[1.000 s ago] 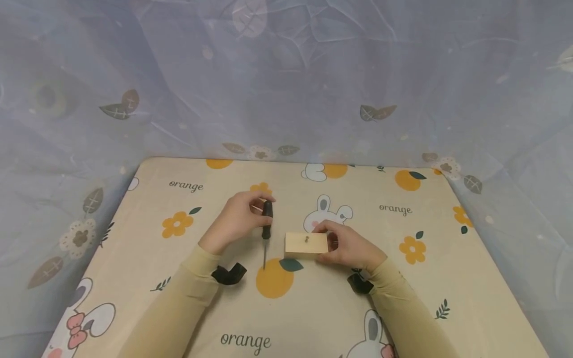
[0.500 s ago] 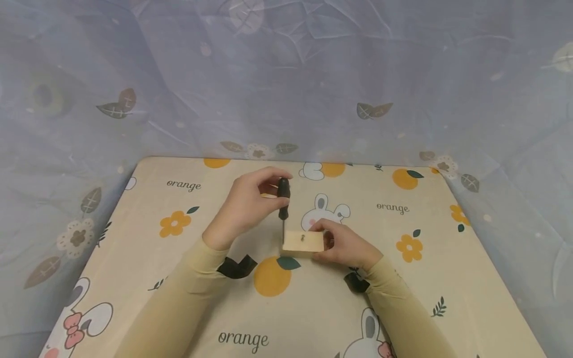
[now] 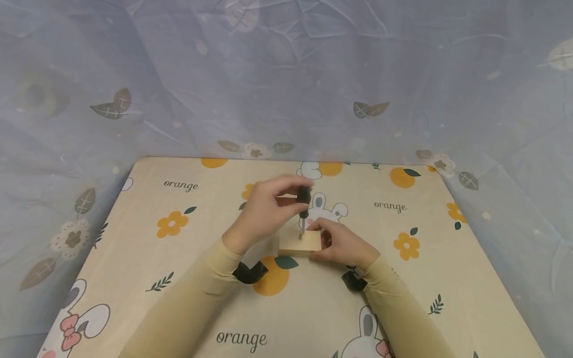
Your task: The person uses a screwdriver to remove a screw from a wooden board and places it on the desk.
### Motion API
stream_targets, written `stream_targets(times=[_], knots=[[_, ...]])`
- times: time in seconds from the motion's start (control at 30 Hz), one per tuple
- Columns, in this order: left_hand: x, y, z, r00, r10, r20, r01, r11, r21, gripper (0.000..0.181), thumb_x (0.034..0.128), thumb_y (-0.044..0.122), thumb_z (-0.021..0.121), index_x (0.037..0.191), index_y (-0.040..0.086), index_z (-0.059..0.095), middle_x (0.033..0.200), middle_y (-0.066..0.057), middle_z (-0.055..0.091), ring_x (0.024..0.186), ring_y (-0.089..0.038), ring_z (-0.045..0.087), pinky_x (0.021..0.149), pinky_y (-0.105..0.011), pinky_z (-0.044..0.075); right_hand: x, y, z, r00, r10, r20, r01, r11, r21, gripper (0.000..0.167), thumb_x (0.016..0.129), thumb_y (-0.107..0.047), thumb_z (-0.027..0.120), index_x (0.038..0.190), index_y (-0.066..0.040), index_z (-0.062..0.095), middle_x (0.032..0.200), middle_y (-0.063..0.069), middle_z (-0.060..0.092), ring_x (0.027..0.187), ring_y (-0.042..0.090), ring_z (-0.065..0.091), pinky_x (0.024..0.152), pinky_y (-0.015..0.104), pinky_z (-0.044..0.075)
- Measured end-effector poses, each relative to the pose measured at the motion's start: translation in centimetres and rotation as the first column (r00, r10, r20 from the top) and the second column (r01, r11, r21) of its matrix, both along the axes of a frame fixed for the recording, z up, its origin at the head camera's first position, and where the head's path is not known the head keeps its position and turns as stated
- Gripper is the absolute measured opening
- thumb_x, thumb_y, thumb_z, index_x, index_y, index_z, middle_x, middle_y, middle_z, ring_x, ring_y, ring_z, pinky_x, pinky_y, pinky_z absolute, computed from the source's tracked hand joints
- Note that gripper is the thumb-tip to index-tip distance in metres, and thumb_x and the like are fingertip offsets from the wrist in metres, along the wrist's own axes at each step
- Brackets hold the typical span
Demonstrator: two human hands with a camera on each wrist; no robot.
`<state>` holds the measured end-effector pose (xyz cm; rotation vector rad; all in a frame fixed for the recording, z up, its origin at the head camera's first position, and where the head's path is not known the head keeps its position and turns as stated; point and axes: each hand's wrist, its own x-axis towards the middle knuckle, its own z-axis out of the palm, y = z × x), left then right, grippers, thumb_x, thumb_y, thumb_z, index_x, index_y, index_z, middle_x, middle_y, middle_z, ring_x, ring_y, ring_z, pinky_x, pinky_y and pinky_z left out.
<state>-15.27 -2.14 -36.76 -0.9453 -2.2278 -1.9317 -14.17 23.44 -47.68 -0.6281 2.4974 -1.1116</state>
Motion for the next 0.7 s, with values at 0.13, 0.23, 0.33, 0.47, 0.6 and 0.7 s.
stream_targets(times=[0.13,0.23,0.33,0.47,0.6,0.7], knots=[[0.05,0.13,-0.44,1.0,-0.004,-0.017,0.004,1.0,-0.009,0.043,0.0904,-0.009,0.08,0.13,0.006,0.075,0.132,-0.012,0.075,0.112,-0.026,0.078,0.094,-0.026,0.065,-0.06,-0.03,0.02,1.0,0.004,0.002,-0.004,1.0,-0.005,0.052,0.081,-0.019,0.094,0.123,-0.026,0.066,0.099,-0.002,0.065,0.086,0.017,0.061,0.077,0.028,0.057],[0.1,0.13,-0.53,1.0,-0.007,-0.02,0.007,1.0,-0.019,0.042,0.0907,-0.009,0.08,0.13,0.006,0.074,0.132,-0.011,0.074,0.112,-0.026,0.077,0.095,-0.026,0.065,-0.1,-0.01,-0.01,1.0,0.005,0.0,-0.005,1.0,0.0,0.052,0.081,-0.018,0.094,0.123,-0.026,0.065,0.098,-0.002,0.065,0.086,0.017,0.061,0.077,0.027,0.057],[0.13,0.12,-0.6,1.0,-0.01,-0.021,0.01,0.999,-0.031,0.042,0.0909,-0.009,0.08,0.13,0.006,0.075,0.131,-0.01,0.074,0.113,-0.026,0.077,0.095,-0.026,0.065,-0.16,0.06,-0.11,1.0,0.007,-0.005,-0.007,1.0,0.006,0.052,0.081,-0.019,0.094,0.123,-0.026,0.065,0.098,-0.002,0.065,0.086,0.017,0.061,0.077,0.027,0.057],[0.13,0.14,-0.78,1.0,-0.019,-0.017,0.019,0.999,-0.042,0.042,0.0908,-0.009,0.08,0.129,0.007,0.075,0.13,-0.013,0.075,0.113,-0.026,0.077,0.094,-0.025,0.065,-0.2,0.13,-0.2,1.0,0.009,-0.007,-0.009,1.0,0.011,0.052,0.082,-0.02,0.095,0.124,-0.027,0.065,0.098,-0.002,0.065,0.087,0.017,0.061,0.077,0.027,0.056],[0.09,0.2,-0.96,0.999,-0.035,-0.008,0.034,0.999,-0.04,0.041,0.0912,-0.008,0.08,0.129,0.005,0.075,0.13,-0.016,0.074,0.113,-0.026,0.076,0.095,-0.025,0.065,-0.21,0.16,-0.28,1.0,0.011,-0.004,-0.01,1.0,0.013,0.051,0.082,-0.021,0.095,0.124,-0.027,0.065,0.098,-0.003,0.064,0.088,0.017,0.061,0.077,0.028,0.056],[0.05,0.19,-0.99,0.999,-0.05,-0.008,0.049,0.998,-0.039,0.039,0.0916,-0.008,0.08,0.129,0.005,0.075,0.128,-0.014,0.075,0.113,-0.026,0.076,0.095,-0.026,0.065,-0.15,0.21,-0.35,1.0,0.01,-0.006,-0.01,1.0,0.014,0.051,0.082,-0.021,0.095,0.124,-0.027,0.065,0.098,-0.003,0.064,0.088,0.017,0.061,0.077,0.028,0.056]])
